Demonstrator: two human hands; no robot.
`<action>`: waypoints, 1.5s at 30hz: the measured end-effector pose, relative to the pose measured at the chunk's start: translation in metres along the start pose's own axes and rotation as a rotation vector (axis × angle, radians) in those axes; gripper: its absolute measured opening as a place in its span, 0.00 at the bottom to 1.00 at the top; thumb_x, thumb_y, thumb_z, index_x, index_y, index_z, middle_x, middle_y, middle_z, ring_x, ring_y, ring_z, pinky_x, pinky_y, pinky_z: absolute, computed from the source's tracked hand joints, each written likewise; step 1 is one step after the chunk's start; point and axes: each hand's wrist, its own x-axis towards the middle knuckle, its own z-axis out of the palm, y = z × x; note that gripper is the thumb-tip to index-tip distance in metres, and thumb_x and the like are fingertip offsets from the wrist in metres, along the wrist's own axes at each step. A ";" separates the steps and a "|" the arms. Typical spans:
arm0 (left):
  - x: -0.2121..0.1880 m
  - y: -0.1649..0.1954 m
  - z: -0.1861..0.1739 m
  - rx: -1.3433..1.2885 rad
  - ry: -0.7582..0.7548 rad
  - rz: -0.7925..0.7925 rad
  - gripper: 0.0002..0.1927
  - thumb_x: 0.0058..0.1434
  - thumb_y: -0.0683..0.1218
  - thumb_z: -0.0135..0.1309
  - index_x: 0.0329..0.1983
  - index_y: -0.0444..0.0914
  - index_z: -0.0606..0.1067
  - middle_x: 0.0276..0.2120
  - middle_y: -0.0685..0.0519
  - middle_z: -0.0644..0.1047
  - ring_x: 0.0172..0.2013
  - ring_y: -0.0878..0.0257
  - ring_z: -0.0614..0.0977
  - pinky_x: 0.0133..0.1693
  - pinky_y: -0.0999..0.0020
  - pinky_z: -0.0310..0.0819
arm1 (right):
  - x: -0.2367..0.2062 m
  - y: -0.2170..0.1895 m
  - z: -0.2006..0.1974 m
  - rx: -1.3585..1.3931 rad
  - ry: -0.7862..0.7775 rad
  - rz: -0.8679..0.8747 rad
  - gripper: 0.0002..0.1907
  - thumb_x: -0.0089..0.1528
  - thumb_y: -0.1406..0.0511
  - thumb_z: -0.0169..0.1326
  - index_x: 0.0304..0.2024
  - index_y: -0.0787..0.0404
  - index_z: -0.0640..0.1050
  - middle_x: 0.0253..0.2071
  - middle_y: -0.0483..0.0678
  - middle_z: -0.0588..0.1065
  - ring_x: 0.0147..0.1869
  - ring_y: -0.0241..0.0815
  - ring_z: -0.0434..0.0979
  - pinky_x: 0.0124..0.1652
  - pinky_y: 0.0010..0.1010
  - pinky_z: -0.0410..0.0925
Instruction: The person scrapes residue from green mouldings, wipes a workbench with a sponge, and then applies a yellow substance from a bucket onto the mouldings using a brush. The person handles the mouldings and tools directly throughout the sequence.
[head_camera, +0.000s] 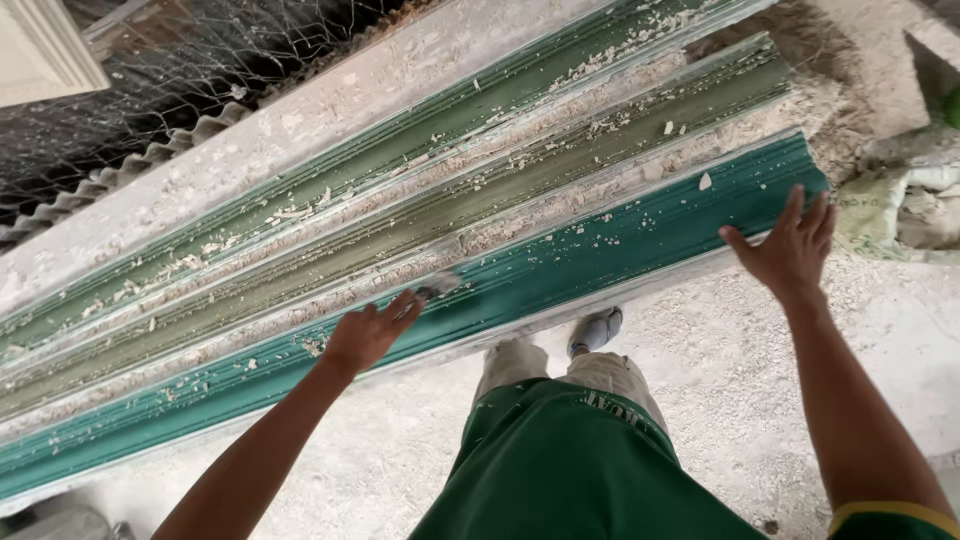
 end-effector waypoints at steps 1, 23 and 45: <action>-0.005 -0.001 -0.001 0.067 0.046 0.001 0.28 0.63 0.44 0.52 0.68 0.51 0.69 0.68 0.55 0.69 0.30 0.55 0.86 0.12 0.72 0.70 | 0.009 0.001 -0.004 0.044 -0.014 0.006 0.68 0.57 0.34 0.58 0.83 0.60 0.40 0.80 0.69 0.30 0.84 0.73 0.28 0.70 0.72 0.48; 0.294 0.142 -0.084 -0.099 0.250 0.046 0.22 0.56 0.40 0.54 0.56 0.34 0.72 0.42 0.42 0.79 0.16 0.58 0.81 0.12 0.62 0.73 | 0.009 -0.022 -0.013 0.067 0.192 -0.099 0.65 0.56 0.34 0.60 0.80 0.61 0.47 0.77 0.78 0.39 0.81 0.80 0.37 0.65 0.62 0.62; 0.485 0.232 -0.156 -0.305 0.304 0.011 0.16 0.64 0.45 0.50 0.53 0.34 0.72 0.41 0.44 0.80 0.31 0.50 0.86 0.28 0.56 0.80 | 0.012 -0.018 -0.018 0.101 0.169 0.045 0.64 0.48 0.40 0.69 0.76 0.55 0.53 0.77 0.69 0.45 0.81 0.64 0.43 0.54 0.50 0.72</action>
